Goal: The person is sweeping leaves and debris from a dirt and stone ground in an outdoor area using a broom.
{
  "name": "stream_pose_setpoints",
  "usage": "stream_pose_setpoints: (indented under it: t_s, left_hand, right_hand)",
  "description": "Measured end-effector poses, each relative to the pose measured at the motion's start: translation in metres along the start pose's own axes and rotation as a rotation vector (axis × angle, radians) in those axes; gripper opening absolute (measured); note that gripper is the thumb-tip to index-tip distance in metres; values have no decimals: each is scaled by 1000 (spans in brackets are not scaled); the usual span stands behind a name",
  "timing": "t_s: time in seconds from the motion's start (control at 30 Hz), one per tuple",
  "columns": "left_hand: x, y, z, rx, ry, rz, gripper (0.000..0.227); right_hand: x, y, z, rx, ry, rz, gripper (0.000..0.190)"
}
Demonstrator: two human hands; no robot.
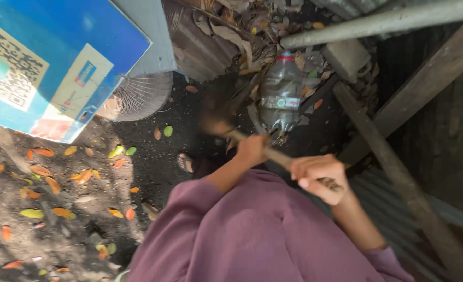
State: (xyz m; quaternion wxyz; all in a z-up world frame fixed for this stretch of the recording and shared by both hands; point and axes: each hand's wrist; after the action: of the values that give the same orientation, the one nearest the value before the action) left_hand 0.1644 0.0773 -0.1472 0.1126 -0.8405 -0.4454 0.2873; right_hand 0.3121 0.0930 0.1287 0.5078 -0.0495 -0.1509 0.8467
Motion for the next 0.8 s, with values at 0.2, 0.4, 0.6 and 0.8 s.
stream_pose_setpoints:
  t_s: [0.2, 0.4, 0.6, 0.8]
  left_hand:
    - [-49, -21, -22, 67, -174, -120, 35]
    - [-36, -56, -132, 31, 114, 113, 28]
    - [7, -25, -127, -191, 577, 268, 26]
    - [-23, -15, -111, -31, 178, 168, 29]
  right_hand:
    - [-22, -38, -58, 651, -90, -40, 32]
    - [-17, -115, 63, 395, -102, 316, 37]
    - [-2, -31, 115, -360, 86, -80, 26]
    - [-92, -104, -8, 420, -185, -9, 38]
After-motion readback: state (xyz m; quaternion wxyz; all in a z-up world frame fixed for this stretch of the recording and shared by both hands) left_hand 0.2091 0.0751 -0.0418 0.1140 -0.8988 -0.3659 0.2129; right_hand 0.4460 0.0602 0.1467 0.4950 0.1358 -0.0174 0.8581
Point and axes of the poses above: each hand's wrist, its own x-axis towards the middle knuckle, its own y-axis out of the palm, z = x × y, and after that the axes turned 6 degrees about -x, right-handed
